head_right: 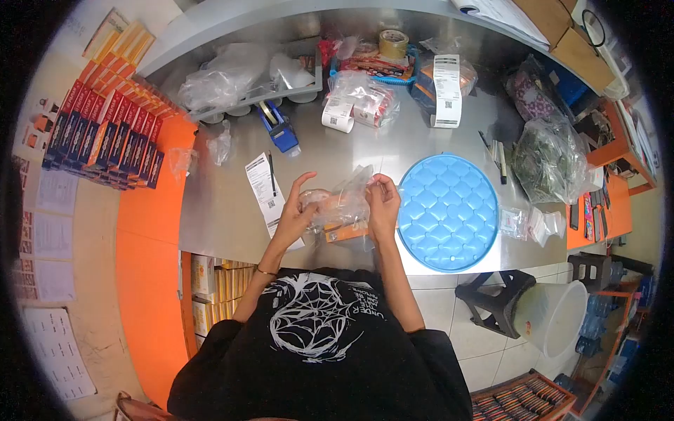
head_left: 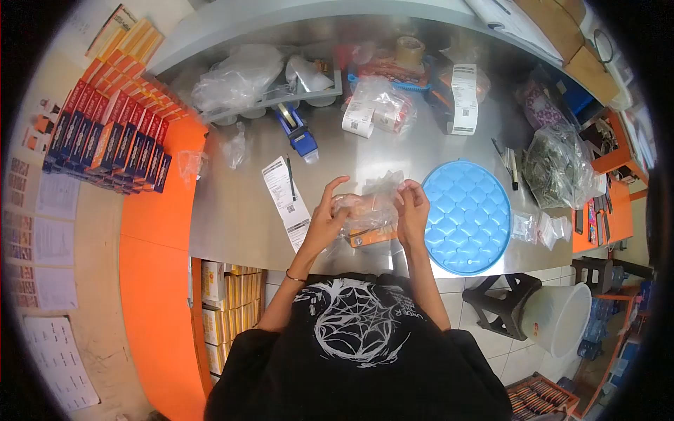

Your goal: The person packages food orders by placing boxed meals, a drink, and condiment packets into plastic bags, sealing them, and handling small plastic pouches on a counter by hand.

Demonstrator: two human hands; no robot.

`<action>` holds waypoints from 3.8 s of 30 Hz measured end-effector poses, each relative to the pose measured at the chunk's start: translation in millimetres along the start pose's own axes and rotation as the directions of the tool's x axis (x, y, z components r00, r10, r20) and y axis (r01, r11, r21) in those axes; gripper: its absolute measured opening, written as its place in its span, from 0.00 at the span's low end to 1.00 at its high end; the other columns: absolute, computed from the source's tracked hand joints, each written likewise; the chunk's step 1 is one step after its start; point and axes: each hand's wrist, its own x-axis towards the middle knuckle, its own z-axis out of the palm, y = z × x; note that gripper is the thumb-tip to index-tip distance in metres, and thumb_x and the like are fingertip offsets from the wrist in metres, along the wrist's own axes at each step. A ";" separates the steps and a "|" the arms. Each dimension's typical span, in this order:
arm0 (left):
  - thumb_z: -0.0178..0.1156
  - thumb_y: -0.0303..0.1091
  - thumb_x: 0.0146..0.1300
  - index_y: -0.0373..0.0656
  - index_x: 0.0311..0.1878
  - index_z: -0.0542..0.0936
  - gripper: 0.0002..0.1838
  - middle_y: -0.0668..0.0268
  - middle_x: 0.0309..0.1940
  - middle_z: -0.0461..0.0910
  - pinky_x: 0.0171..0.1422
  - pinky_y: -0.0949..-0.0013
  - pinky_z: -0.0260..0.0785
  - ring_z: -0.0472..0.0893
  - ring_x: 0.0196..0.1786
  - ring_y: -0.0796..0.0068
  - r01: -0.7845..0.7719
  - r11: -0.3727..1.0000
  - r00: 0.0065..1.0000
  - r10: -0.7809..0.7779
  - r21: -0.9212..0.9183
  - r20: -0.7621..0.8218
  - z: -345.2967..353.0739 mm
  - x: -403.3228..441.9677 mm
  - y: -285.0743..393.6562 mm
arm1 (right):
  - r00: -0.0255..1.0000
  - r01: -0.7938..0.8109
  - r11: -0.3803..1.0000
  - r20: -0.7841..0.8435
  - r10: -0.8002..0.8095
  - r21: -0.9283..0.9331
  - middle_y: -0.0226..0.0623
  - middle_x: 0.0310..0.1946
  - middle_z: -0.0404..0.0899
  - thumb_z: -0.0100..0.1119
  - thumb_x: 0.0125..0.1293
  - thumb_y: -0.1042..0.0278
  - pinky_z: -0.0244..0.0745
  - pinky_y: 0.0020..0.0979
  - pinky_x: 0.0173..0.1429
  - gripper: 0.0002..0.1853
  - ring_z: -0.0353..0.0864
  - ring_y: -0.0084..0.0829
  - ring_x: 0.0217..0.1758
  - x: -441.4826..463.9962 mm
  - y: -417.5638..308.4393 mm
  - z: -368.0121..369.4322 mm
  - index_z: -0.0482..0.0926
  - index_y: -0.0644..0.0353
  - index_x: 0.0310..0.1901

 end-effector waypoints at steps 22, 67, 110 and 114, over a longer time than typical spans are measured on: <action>0.50 0.27 0.65 0.44 0.51 0.66 0.12 0.65 0.31 0.78 0.30 0.78 0.65 0.74 0.29 0.82 0.190 0.981 0.979 -0.193 0.043 0.067 -10.8 14.8 -26.1 | 0.979 -0.184 0.935 -0.144 0.146 -0.302 0.28 0.32 0.73 0.69 0.55 0.69 0.64 0.19 0.35 0.16 0.67 0.17 0.30 -0.8 4.5 -19.6 0.73 0.63 0.41; 0.56 0.21 0.60 0.55 0.73 0.46 0.42 0.57 0.43 0.77 0.36 0.78 0.69 0.75 0.30 0.80 -0.084 0.917 0.996 0.079 -0.391 -0.029 19.8 3.4 -10.6 | 0.917 0.216 0.650 0.381 0.121 -0.729 0.45 0.30 0.82 0.53 0.65 0.75 0.76 0.32 0.30 0.11 0.83 0.35 0.27 -46.9 -64.2 -5.3 0.70 0.61 0.49; 0.39 0.19 0.58 0.47 0.71 0.50 0.35 0.58 0.44 0.78 0.48 0.74 0.70 0.80 0.42 0.76 0.160 0.986 0.899 -0.164 0.044 0.407 -25.7 8.8 19.0 | 0.997 0.059 0.939 0.065 -0.040 -0.339 0.37 0.34 0.80 0.60 0.63 0.74 0.78 0.25 0.46 0.11 0.81 0.25 0.36 -37.0 -22.4 1.2 0.78 0.68 0.47; 0.41 0.14 0.55 0.48 0.71 0.50 0.39 0.59 0.42 0.77 0.47 0.76 0.69 0.79 0.43 0.78 0.138 0.987 0.885 -0.160 0.083 0.438 -28.0 10.9 11.4 | 0.993 0.020 0.957 0.115 0.015 -0.290 0.37 0.34 0.80 0.58 0.64 0.75 0.77 0.24 0.45 0.11 0.81 0.24 0.37 -38.7 -15.3 6.2 0.77 0.70 0.47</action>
